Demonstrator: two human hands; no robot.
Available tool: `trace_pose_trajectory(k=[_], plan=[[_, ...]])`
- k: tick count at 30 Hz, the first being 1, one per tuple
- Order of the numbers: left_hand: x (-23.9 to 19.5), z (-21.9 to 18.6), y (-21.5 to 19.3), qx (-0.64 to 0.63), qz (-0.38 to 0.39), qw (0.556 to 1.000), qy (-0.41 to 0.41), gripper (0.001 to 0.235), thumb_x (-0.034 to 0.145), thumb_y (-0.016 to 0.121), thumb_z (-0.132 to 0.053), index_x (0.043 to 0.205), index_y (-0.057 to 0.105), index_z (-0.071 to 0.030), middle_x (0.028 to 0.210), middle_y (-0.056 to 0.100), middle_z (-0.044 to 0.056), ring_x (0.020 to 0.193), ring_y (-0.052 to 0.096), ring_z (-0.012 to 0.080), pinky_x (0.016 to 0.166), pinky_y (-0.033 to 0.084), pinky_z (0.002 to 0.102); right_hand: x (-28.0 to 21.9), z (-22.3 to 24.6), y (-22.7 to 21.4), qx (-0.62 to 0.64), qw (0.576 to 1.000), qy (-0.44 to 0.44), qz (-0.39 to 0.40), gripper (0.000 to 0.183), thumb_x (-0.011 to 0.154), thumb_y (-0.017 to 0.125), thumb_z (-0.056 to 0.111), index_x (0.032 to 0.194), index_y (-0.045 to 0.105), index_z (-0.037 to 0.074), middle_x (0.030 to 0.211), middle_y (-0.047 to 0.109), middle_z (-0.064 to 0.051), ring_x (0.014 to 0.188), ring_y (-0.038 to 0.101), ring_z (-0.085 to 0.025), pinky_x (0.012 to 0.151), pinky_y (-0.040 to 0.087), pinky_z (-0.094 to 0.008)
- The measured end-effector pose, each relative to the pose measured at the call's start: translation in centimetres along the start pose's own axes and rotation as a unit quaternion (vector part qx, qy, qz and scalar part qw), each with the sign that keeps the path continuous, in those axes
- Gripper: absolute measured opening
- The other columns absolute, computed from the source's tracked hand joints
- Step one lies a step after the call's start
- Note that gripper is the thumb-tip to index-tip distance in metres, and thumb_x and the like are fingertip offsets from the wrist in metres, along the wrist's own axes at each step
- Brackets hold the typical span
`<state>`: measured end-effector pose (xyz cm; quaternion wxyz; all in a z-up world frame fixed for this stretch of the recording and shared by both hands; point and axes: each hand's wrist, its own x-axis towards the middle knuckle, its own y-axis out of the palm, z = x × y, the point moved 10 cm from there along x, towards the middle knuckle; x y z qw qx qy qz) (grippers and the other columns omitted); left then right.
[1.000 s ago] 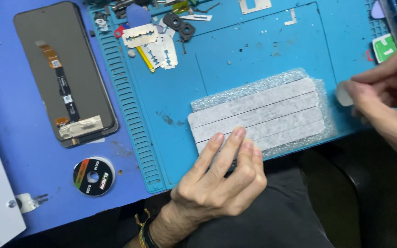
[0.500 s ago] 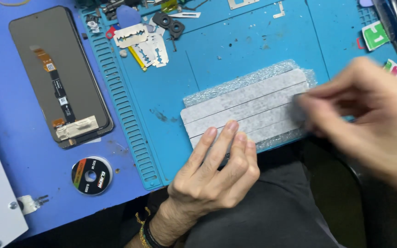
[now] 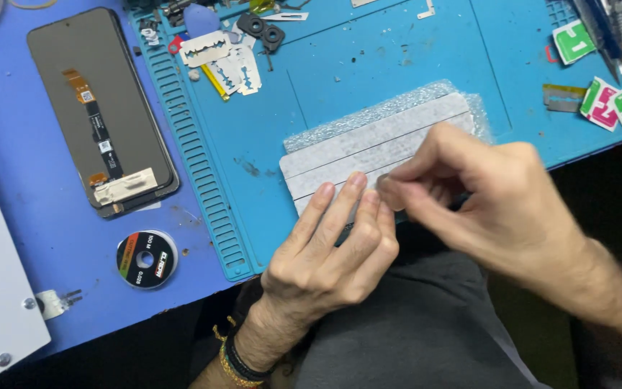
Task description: Repairing a screen component by scraping the surface with a plastic tool, trimming with scissors, and smoothing the surface
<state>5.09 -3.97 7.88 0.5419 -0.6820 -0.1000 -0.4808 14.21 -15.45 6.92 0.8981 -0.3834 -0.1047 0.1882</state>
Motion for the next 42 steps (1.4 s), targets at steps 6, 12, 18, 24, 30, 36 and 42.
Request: trace_pose_trajectory(k=[6,12,18,24,30,36,42], plan=[[-0.3,0.3,0.0,0.003,-0.014,1.0,-0.014,0.01,0.099,0.077,-0.011,0.091,0.073,-0.016,0.095,0.072,-0.003,0.107,0.078,0.0189,0.098,0.061,0.031,-4.3,-8.4,-5.2,-0.063,0.979,0.18,-0.067,0.014,0.11,0.074,0.009,0.113,0.064,0.0,0.08,0.066,-0.011,0.064,0.058,-0.015,0.06,0.047,-0.026],[-0.1,-0.1,0.0,-0.004,-0.003,1.0,0.005,0.01,0.102,0.072,-0.009,0.094,0.072,-0.014,0.1,0.076,0.001,0.108,0.078,0.0209,0.099,0.06,0.033,-1.2,-0.7,-0.2,0.007,1.0,0.014,-0.022,0.014,0.093,0.078,0.004,0.095,0.065,0.001,0.088,0.077,-0.005,0.067,0.066,-0.008,0.066,0.056,-0.021],[-0.4,0.1,0.2,-0.002,-0.022,1.0,-0.01,0.016,0.099,0.074,-0.01,0.086,0.067,-0.016,0.099,0.077,0.001,0.106,0.079,0.0193,0.097,0.062,0.032,-4.2,-6.9,-4.7,-0.061,0.984,0.151,-0.065,0.013,0.107,0.075,0.007,0.113,0.065,0.001,0.089,0.072,-0.01,0.069,0.063,-0.014,0.068,0.05,-0.025],[-0.1,-0.2,0.1,-0.008,0.001,1.0,0.006,0.014,0.103,0.067,-0.009,0.091,0.07,-0.015,0.105,0.078,0.004,0.109,0.078,0.0216,0.098,0.06,0.034,-1.4,-0.3,0.3,-0.037,0.999,-0.032,-0.009,0.017,0.093,0.08,0.013,0.095,0.065,0.005,0.089,0.078,0.0,0.063,0.064,-0.005,0.061,0.054,-0.021],[-0.4,0.0,0.2,0.003,-0.021,1.0,-0.004,0.018,0.099,0.072,-0.01,0.084,0.064,-0.017,0.1,0.077,0.001,0.106,0.079,0.0199,0.097,0.062,0.033,-5.3,-8.4,-5.2,-0.058,0.97,0.219,-0.091,0.011,0.112,0.073,0.012,0.114,0.07,0.002,0.083,0.07,-0.012,0.065,0.062,-0.016,0.061,0.05,-0.027],[-0.1,-0.4,0.1,-0.007,0.008,1.0,0.013,0.012,0.103,0.067,-0.008,0.093,0.07,-0.014,0.104,0.078,0.004,0.109,0.078,0.0231,0.098,0.06,0.035,-1.5,-0.8,0.3,0.017,0.999,-0.008,-0.041,0.017,0.093,0.08,0.009,0.093,0.064,0.004,0.081,0.073,-0.002,0.063,0.062,-0.006,0.06,0.053,-0.02],[-0.1,-0.4,0.5,0.003,0.006,1.0,0.017,0.012,0.1,0.068,-0.007,0.091,0.069,-0.015,0.101,0.078,0.002,0.105,0.079,0.0219,0.095,0.063,0.034,-7.6,-21.6,-6.2,-0.082,0.948,0.298,-0.081,0.023,0.114,0.065,0.021,0.124,0.065,0.001,0.085,0.066,-0.016,0.062,0.055,-0.024,0.054,0.043,-0.036]])
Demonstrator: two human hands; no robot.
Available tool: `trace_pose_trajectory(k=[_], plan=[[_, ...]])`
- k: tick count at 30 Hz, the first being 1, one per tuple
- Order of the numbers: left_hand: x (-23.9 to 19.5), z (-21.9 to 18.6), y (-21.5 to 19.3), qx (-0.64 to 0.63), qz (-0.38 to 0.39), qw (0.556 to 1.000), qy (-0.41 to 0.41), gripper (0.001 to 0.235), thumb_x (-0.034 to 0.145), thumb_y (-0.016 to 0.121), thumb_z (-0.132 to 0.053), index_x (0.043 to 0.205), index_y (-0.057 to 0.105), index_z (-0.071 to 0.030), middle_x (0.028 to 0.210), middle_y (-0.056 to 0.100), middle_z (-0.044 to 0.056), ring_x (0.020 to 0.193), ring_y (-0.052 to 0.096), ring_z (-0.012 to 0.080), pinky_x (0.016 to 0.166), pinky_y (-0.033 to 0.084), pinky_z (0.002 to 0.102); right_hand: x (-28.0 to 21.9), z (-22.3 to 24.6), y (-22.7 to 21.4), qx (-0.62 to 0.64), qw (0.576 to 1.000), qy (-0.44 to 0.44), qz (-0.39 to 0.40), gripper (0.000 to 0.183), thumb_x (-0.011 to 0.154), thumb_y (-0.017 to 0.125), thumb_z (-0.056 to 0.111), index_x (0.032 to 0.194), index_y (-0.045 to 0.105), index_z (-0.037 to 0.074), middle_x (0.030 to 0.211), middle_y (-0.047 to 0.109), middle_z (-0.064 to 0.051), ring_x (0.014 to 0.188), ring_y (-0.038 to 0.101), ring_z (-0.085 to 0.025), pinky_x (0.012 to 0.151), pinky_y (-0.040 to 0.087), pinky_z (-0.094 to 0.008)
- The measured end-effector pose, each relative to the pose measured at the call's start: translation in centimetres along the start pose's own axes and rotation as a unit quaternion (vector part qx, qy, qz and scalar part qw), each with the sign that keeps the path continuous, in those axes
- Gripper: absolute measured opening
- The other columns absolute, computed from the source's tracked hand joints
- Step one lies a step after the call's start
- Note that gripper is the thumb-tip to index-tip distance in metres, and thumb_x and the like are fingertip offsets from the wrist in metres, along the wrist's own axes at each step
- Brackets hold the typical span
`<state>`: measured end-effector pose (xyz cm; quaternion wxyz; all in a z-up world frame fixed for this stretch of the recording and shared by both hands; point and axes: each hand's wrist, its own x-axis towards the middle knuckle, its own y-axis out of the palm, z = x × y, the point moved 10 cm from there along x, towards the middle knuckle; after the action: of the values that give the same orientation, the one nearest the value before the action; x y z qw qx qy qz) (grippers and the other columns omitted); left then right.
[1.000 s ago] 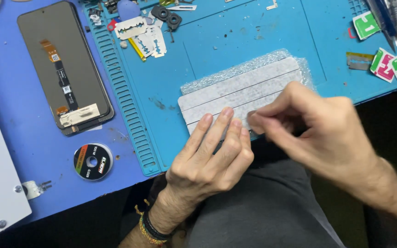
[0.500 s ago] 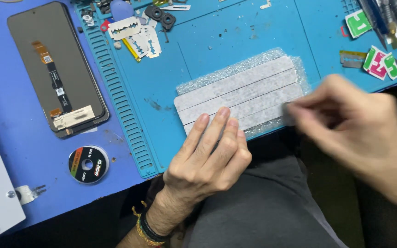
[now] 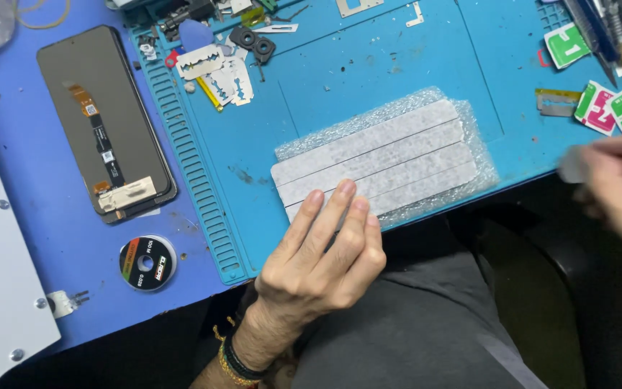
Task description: Repairing a screen component by scraping the surface with a plastic tool, trimming with scissors, and smoothing the surface
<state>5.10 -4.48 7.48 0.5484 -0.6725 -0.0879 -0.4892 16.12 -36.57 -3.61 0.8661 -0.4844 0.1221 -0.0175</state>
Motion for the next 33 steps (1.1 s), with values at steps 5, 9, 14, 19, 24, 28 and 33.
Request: trace_pose_trajectory(k=[5,9,14,19,24,28,33], plan=[[0.4,-0.5,0.3,-0.007,0.021,1.0,0.012,0.013,0.098,0.07,-0.004,0.092,0.071,-0.015,0.103,0.077,0.004,0.103,0.08,0.0239,0.094,0.064,0.036,-1.2,-7.7,0.6,0.074,0.986,0.147,0.016,0.034,0.13,0.045,0.022,0.147,0.055,-0.005,0.088,0.063,-0.026,0.057,0.052,-0.032,0.042,0.037,-0.04],[0.7,-0.4,0.0,-0.074,0.049,0.995,-0.038,0.02,0.101,0.073,-0.025,0.103,0.072,-0.006,0.107,0.073,0.012,0.105,0.079,0.0343,0.096,0.064,0.05,-3.2,9.2,-3.4,0.197,0.976,-0.084,-0.042,0.011,0.123,0.063,0.001,0.13,0.062,-0.007,0.096,0.07,-0.021,0.072,0.067,-0.021,0.069,0.054,-0.026],[4.2,0.9,-0.4,-0.091,0.077,0.989,-0.084,0.018,0.1,0.071,-0.021,0.094,0.074,-0.004,0.095,0.074,0.01,0.095,0.078,0.0294,0.099,0.055,0.054,-0.7,13.9,-3.4,0.273,0.938,-0.214,-0.033,0.02,0.121,0.064,-0.009,0.137,0.052,-0.013,0.098,0.069,-0.025,0.076,0.069,-0.024,0.073,0.057,-0.027],[6.1,1.5,2.8,-0.022,0.194,0.979,-0.058,0.044,0.107,0.065,-0.044,0.119,0.071,-0.002,0.125,0.072,0.014,0.113,0.069,0.0315,0.104,0.052,0.055,-0.5,13.9,-3.3,0.268,0.914,-0.295,-0.076,0.017,0.112,0.072,-0.015,0.122,0.06,-0.019,0.094,0.07,-0.027,0.073,0.072,-0.026,0.07,0.059,-0.029],[6.2,1.5,4.4,-0.019,0.262,0.965,-0.023,0.055,0.107,0.052,-0.053,0.127,0.064,-0.003,0.134,0.066,0.016,0.116,0.065,0.0299,0.105,0.051,0.051,-0.1,14.1,-3.4,0.274,0.911,-0.302,-0.06,0.017,0.105,0.072,-0.011,0.118,0.062,-0.015,0.092,0.072,-0.023,0.067,0.072,-0.023,0.065,0.059,-0.026],[6.5,1.2,4.7,0.005,0.267,0.964,0.005,0.056,0.105,0.052,-0.056,0.124,0.063,-0.004,0.13,0.067,0.016,0.106,0.065,0.0308,0.103,0.051,0.048,0.3,14.4,-3.0,0.265,0.913,-0.307,-0.036,0.019,0.097,0.073,0.001,0.114,0.068,-0.004,0.084,0.076,-0.012,0.061,0.073,-0.013,0.064,0.059,-0.02],[7.2,-0.4,4.6,0.067,0.245,0.965,0.068,0.047,0.103,0.06,-0.048,0.13,0.061,-0.009,0.122,0.068,0.022,0.096,0.067,0.0339,0.1,0.054,0.047,1.0,13.6,-2.5,0.309,0.912,-0.267,-0.025,0.019,0.093,0.072,0.005,0.111,0.071,0.0,0.078,0.079,-0.012,0.057,0.075,-0.013,0.059,0.061,-0.02]])
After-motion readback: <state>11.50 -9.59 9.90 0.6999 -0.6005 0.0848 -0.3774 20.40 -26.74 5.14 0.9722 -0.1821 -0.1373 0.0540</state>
